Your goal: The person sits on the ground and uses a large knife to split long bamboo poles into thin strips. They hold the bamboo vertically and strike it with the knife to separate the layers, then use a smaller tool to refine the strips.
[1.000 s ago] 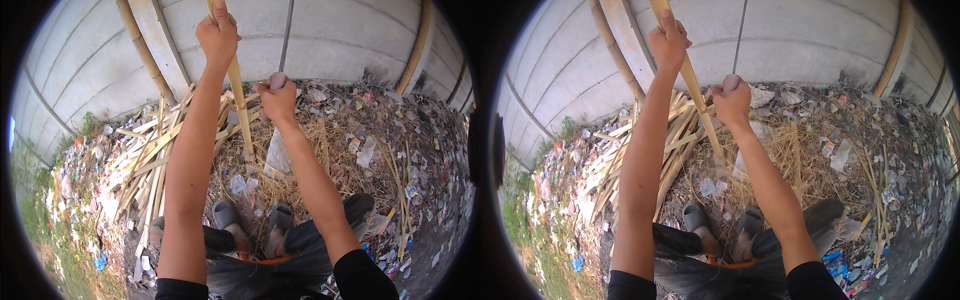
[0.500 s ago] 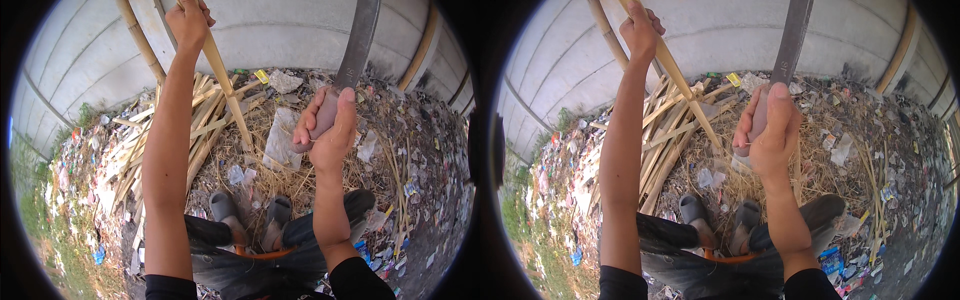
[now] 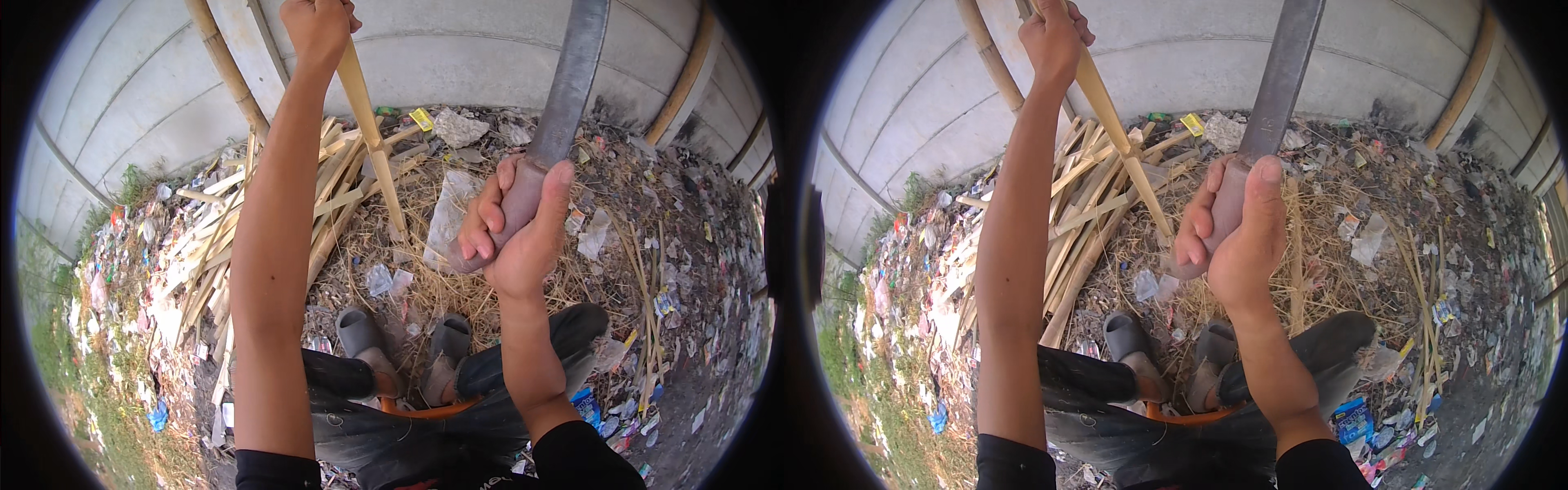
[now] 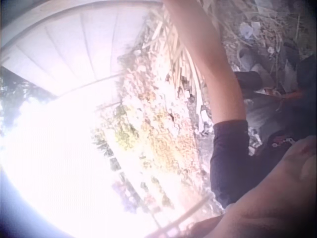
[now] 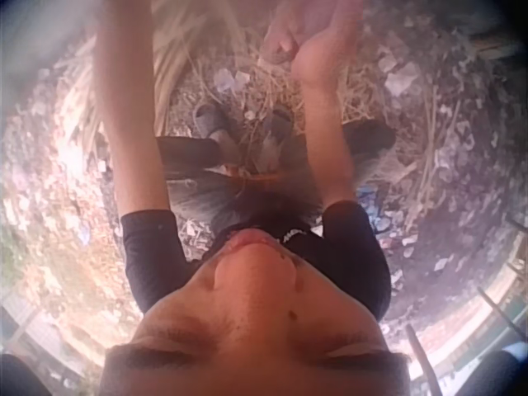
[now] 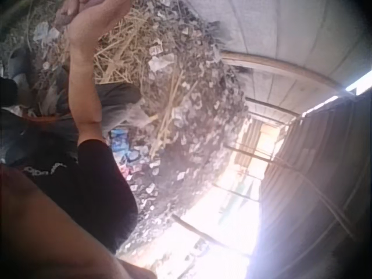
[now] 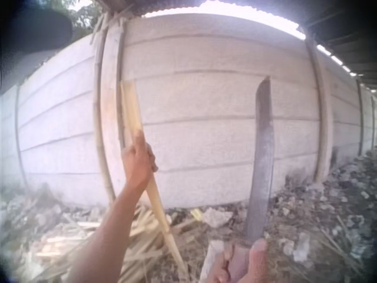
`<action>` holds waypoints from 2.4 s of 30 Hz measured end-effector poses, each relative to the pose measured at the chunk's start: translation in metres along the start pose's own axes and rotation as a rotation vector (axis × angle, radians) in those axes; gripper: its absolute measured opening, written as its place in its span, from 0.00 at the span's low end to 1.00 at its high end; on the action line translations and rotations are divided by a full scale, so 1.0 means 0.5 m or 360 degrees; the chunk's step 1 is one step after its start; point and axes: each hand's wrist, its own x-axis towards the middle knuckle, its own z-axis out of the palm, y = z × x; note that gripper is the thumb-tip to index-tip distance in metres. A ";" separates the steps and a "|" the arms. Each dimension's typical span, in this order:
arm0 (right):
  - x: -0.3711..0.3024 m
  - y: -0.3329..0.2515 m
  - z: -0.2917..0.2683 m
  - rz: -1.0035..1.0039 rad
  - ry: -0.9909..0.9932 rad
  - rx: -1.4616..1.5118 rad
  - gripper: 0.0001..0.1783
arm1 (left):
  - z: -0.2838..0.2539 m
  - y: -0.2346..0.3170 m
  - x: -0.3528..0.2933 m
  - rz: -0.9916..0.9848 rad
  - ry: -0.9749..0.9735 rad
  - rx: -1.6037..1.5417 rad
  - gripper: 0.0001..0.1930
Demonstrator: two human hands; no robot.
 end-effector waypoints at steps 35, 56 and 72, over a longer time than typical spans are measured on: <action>-0.106 0.145 -0.049 0.0638 -0.0076 -0.0443 0.35 | 0.033 0.017 -0.017 0.0066 -0.0093 0.0086 0.39; -0.117 0.171 -0.101 0.1228 0.0012 -0.0413 0.35 | 0.002 -0.006 0.008 0.0045 0.0033 0.0032 0.37; -0.119 0.150 -0.097 0.1348 0.0108 -0.0439 0.34 | 0.007 0.007 0.016 -0.0003 -0.0006 0.0084 0.38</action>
